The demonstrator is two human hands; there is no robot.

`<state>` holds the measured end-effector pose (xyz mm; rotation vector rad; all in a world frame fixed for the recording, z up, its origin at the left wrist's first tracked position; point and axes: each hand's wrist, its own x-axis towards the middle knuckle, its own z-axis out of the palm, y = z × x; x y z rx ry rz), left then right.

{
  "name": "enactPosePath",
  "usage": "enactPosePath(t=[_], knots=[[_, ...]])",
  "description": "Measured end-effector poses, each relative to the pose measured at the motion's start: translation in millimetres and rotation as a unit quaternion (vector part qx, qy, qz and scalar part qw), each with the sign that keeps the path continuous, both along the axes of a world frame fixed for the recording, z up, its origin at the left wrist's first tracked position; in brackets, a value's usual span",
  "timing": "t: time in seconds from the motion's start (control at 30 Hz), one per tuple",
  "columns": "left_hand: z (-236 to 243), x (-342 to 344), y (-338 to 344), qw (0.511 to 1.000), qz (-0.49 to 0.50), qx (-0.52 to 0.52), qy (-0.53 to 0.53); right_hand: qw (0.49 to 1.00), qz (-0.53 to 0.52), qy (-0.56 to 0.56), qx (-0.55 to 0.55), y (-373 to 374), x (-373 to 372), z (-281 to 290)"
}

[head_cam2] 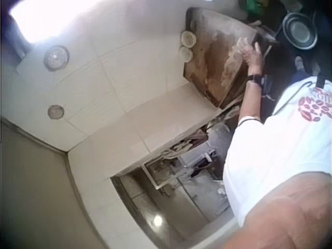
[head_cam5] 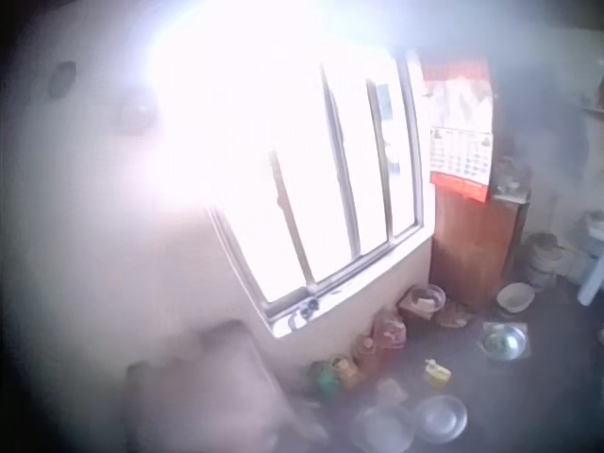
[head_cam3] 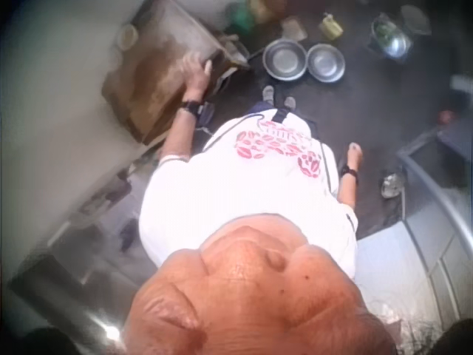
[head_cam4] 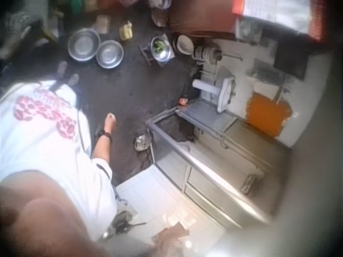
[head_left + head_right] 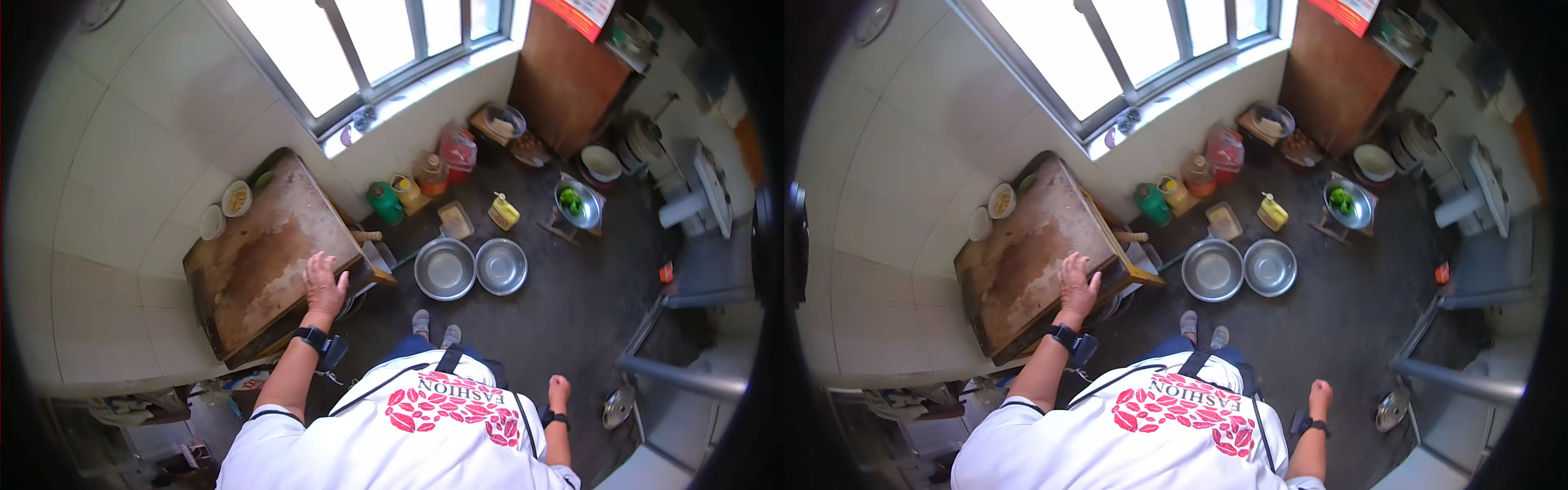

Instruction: The person places flatbread into a steamer and then proceeds to wash a cleaver and a large metal basin using a steel wool pad.

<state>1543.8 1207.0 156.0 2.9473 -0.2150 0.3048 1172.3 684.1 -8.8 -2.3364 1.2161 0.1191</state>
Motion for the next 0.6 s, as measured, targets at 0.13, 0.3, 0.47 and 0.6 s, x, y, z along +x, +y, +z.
enactPosePath(t=[0.13, 0.3, 0.47, 0.6], knots=[[-15.6, 12.9, 4.1, 1.0, -0.005, -0.009, 0.001, 0.999, -0.003, 0.015, 0.033, 2.3, 10.1, 3.7], [-24.9, 33.6, 11.6, 1.0, 0.006, -0.002, -0.007, 0.995, -0.053, 0.011, 0.09, -15.1, 23.7, -10.3], [-30.7, 51.8, 22.5, 1.0, -0.001, -0.008, -0.027, 0.994, -0.05, -0.012, 0.096, -4.2, 56.3, 0.5], [-43.0, 62.5, 30.6, 0.999, 0.006, 0.001, -0.038, 0.995, -0.01, -0.007, 0.103, 8.0, 75.2, 14.0]])
